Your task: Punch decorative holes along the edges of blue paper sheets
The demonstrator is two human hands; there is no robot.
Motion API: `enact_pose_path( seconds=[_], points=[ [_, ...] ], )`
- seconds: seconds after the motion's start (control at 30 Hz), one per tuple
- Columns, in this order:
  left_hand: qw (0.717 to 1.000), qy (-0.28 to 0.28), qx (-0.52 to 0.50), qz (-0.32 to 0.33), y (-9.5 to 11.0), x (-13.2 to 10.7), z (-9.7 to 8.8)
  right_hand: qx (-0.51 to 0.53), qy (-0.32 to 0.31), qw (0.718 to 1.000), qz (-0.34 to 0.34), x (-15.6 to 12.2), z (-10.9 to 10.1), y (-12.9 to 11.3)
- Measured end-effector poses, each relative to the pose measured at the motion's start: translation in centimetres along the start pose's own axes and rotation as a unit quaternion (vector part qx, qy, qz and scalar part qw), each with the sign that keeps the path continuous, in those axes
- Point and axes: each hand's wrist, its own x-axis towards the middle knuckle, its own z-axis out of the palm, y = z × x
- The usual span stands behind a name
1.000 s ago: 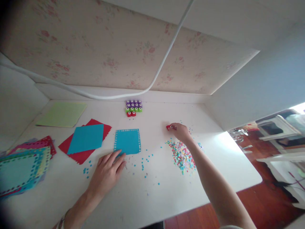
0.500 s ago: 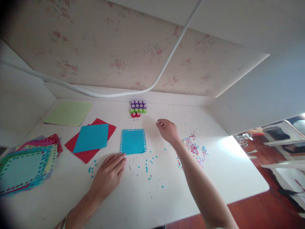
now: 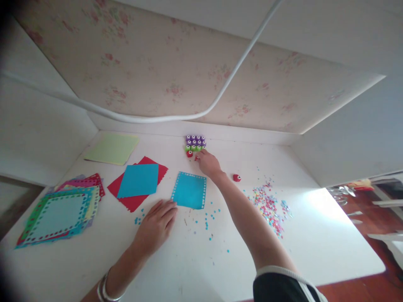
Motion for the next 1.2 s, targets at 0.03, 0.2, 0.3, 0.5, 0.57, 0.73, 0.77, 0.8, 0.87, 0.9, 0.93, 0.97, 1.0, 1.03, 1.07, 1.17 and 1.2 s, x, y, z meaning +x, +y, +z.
enact_pose_path(
  seconds=[0.03,0.2,0.3,0.5,0.57,0.73,0.77,0.8,0.87,0.9,0.93,0.97,1.0,1.03,1.07,1.17,1.2],
  points=[
    [1.0,0.004,-0.008,0.001,-0.2,0.1,-0.1,0.008,0.004,1.0,0.0,-0.8,-0.2,-0.1],
    [0.995,0.062,-0.048,-0.056,-0.2,0.4,-1.4,0.246,-0.04,0.967,-0.047,-6.9,-0.9,-2.0],
    [0.99,0.054,-0.087,-0.092,0.3,0.3,-2.0,0.288,-0.115,0.946,-0.095,-10.9,-0.3,-4.2],
    [0.993,-0.019,-0.085,-0.075,0.8,-0.4,-1.4,0.274,-0.149,0.943,-0.111,-14.2,0.5,-6.0],
    [0.995,-0.03,-0.059,-0.07,0.9,-0.6,-1.1,0.295,-0.155,0.937,-0.1,-13.9,0.2,-5.3],
    [0.998,-0.033,-0.017,-0.058,1.2,-0.6,-0.5,0.211,-0.012,0.977,-0.005,-10.9,0.1,-2.8],
    [0.998,-0.023,-0.017,-0.06,1.2,-0.6,-0.4,0.163,-0.003,0.987,0.006,-10.2,0.3,-2.4],
    [0.998,-0.016,-0.018,-0.057,1.2,-0.5,-0.3,0.117,-0.013,0.993,0.011,-9.5,0.5,-2.1],
    [0.999,-0.012,-0.024,-0.043,1.0,-0.5,-0.1,0.048,-0.06,0.997,0.013,-8.4,0.9,-1.8],
    [0.999,-0.011,-0.028,-0.04,1.0,-0.5,-0.1,0.027,-0.082,0.996,0.018,-8.1,1.0,-1.6],
    [0.999,-0.009,-0.033,-0.042,0.9,-0.5,-0.1,0.013,-0.097,0.995,0.026,-7.8,1.0,-1.5],
    [0.998,-0.005,-0.037,-0.051,0.9,-0.5,-0.2,0.006,-0.107,0.994,0.036,-7.6,1.0,-1.3],
    [0.997,-0.003,-0.04,-0.063,0.8,-0.5,-0.2,0.004,-0.114,0.992,0.046,-7.5,0.9,-1.0],
    [0.996,-0.003,-0.041,-0.074,0.8,-0.6,-0.3,0.007,-0.119,0.991,0.056,-7.5,0.8,-0.7],
    [0.996,-0.006,-0.042,-0.082,0.8,-0.6,-0.3,0.01,-0.122,0.99,0.064,-7.5,0.7,-0.3],
    [0.994,-0.014,-0.049,-0.095,0.8,-0.6,-0.6,0.019,-0.118,0.989,0.087,-8.0,0.4,0.8],
    [0.993,-0.012,-0.053,-0.1,0.8,-0.5,-0.6,0.022,-0.114,0.989,0.093,-8.4,0.4,1.1]
  ],
)
